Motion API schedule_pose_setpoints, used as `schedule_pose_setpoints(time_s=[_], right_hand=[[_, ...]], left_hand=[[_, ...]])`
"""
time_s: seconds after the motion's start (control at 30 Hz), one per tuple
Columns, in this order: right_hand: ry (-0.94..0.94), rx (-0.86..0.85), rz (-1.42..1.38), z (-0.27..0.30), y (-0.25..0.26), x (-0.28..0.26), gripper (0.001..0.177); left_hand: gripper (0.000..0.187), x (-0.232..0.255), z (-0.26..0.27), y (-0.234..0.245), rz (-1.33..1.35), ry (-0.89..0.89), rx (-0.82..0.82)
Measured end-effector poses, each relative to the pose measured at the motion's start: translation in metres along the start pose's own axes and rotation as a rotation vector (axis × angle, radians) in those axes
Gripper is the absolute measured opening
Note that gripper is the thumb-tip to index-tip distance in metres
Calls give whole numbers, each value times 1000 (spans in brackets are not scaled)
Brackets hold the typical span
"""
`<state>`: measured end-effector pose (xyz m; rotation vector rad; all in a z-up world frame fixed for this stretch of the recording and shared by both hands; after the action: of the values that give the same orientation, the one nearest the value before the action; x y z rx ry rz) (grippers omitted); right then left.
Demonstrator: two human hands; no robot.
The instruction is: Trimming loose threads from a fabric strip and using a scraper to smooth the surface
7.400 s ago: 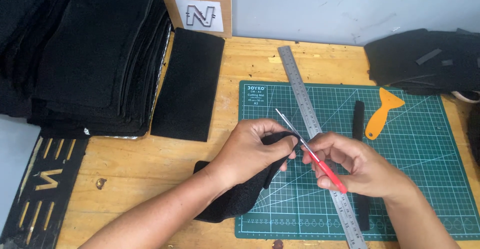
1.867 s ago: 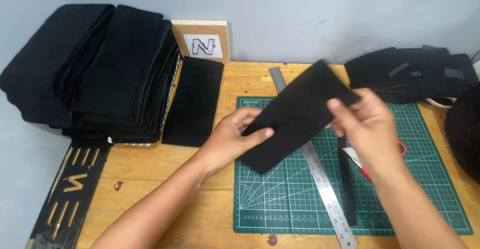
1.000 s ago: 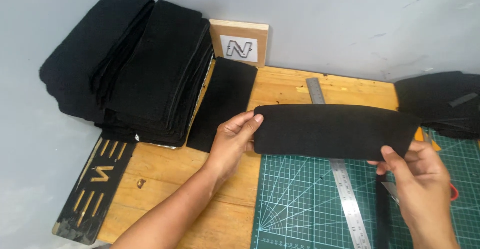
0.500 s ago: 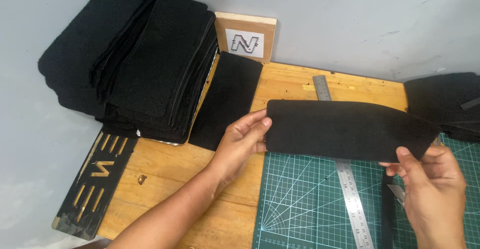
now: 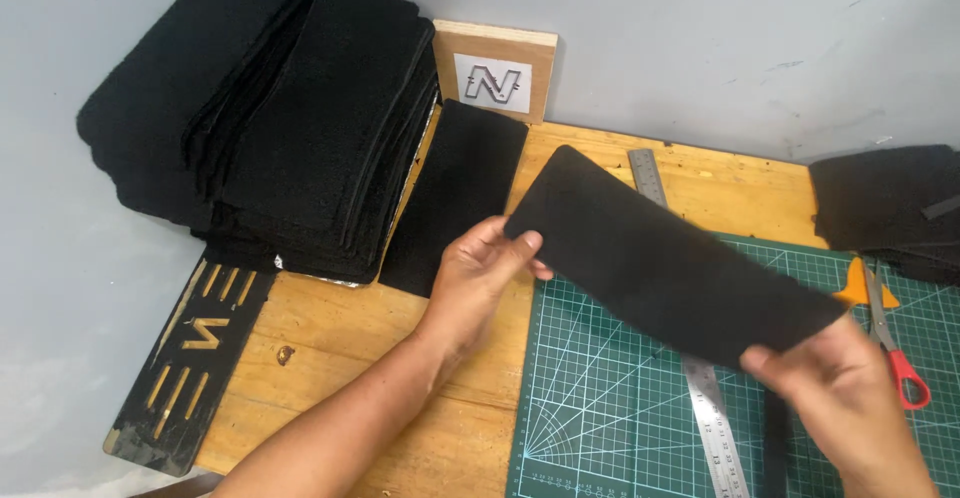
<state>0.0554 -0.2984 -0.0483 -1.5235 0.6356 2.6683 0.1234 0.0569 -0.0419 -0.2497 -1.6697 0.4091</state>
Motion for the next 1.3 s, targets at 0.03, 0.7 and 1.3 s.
schedule_pose_setpoints(time_s=[0.03, 0.7, 1.3], right_hand=[[2, -1, 0, 17, -5, -20, 41], [642, -330, 125, 63, -67, -60, 70], [332, -238, 28, 50, -65, -38, 9]], left_hand=[[13, -7, -1, 3, 0, -2, 0], [15, -9, 30, -44, -97, -5, -336], [12, -30, 25, -49, -477, 42, -354]])
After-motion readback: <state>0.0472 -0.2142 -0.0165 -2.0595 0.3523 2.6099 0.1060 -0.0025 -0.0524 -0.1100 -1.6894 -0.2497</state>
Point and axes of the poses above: each hand's wrist, its own z-axis away from the middle knuckle, its own y-axis out of the back of the hand, x = y × z, the point moved 9 cm from there along -z, towards the middle knuckle, and after that the axes turned 14 degrees about -y, right-handed, at the moved point
